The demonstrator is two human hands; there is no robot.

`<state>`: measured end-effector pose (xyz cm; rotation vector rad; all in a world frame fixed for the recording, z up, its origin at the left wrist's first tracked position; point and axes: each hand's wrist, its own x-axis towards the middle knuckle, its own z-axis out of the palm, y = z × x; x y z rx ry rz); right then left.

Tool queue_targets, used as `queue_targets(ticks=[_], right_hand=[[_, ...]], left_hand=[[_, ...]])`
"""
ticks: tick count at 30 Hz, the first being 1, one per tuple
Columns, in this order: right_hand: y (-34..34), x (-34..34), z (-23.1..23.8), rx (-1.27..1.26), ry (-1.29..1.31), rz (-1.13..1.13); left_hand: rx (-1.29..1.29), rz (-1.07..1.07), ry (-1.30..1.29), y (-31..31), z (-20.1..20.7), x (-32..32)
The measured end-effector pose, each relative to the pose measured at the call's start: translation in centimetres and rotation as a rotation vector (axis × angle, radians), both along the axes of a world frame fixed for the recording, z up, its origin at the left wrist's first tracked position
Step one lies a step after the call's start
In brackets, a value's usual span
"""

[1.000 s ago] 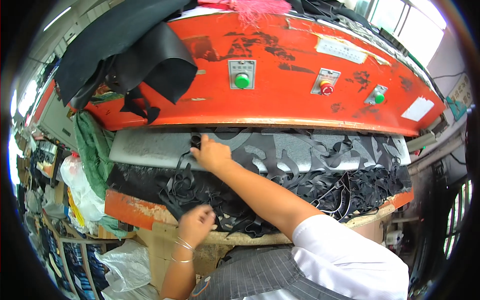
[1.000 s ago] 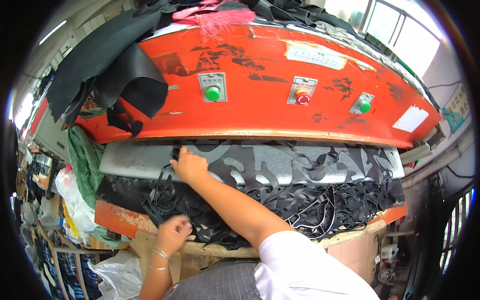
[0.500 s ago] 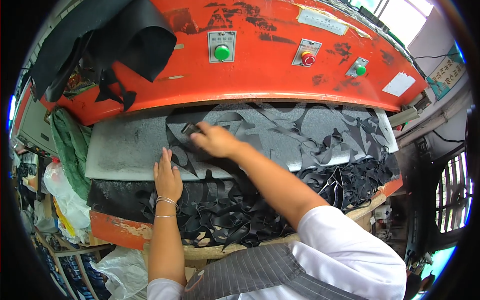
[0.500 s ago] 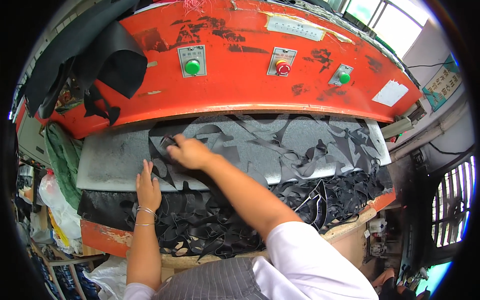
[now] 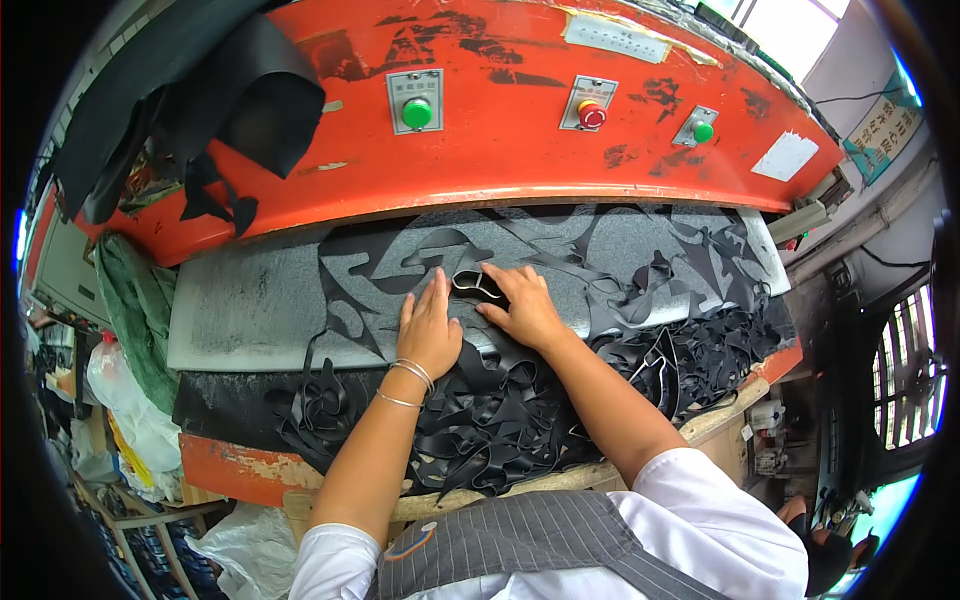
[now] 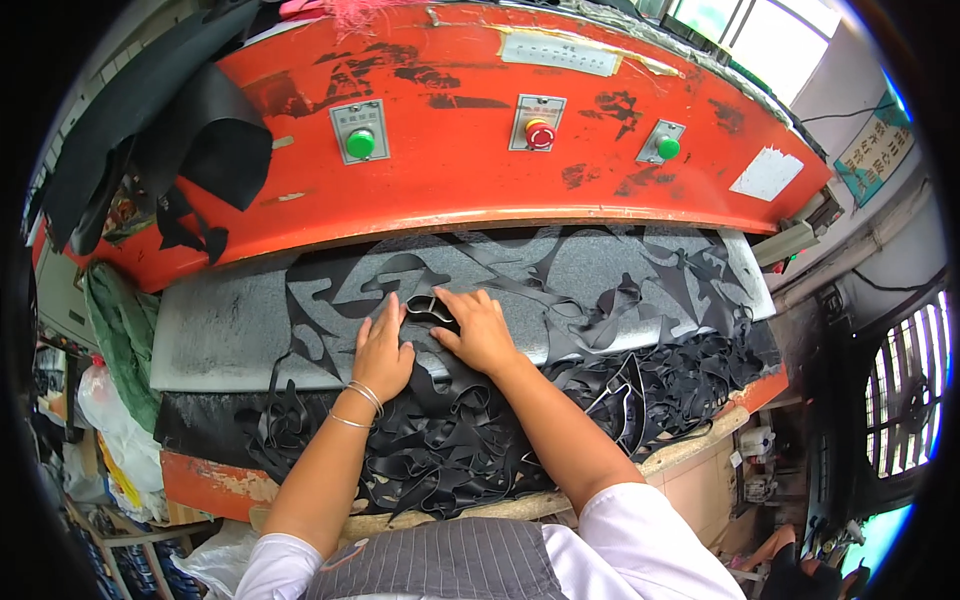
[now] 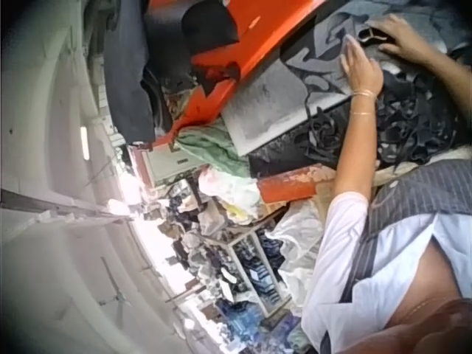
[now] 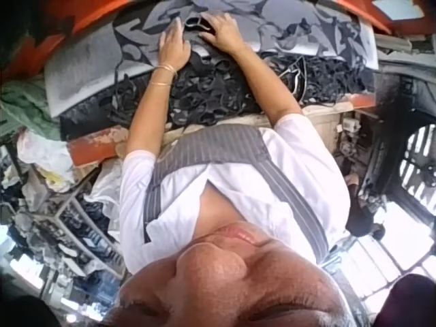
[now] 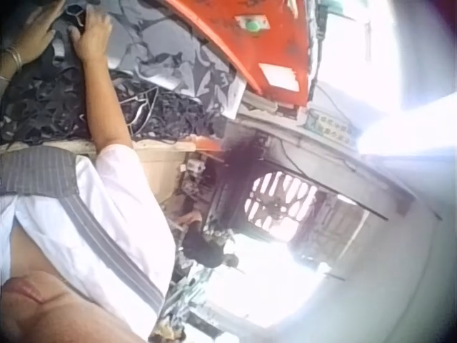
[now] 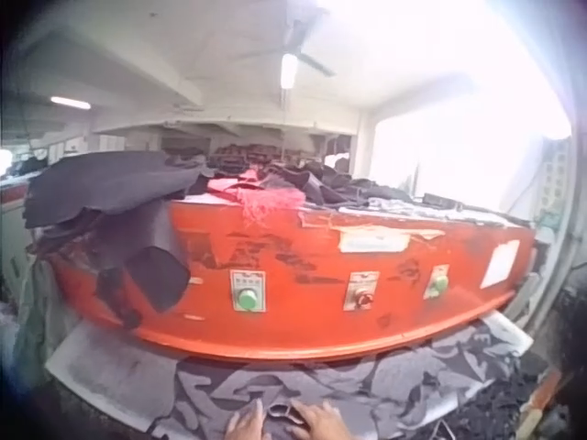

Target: Using a press machine and a metal die to cut shapes out of a sheet of material.

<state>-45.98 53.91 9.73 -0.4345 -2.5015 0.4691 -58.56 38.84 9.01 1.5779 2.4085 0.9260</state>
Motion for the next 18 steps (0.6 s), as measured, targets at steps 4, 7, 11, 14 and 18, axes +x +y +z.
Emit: queue_targets(ticks=[4, 7, 11, 14, 18], right_hand=[[1.1, -1.1, 1.0, -0.063, 0.049, 0.011], [0.8, 0.1, 0.9, -0.057, 0.002, -0.001], [0.5, 0.4, 1.9, -0.117, -0.065, 0.022], [3.3, 2.5, 2.9, -0.277, 0.333, -0.108], [11.1, 7.2, 12.3, -0.059, 0.91, -0.492]], left_hand=[[0.015, 0.025, -0.001, 1.0, 1.0, -1.1], [-0.005, 0.032, -0.044, 1.2, 0.8, 0.0], [0.037, 0.018, -0.093, 0.5, 0.6, -0.7], [0.289, 0.089, -0.067, 0.3, 3.6, -1.8], [0.684, 0.113, 0.208, 1.2, 14.8, -0.6]])
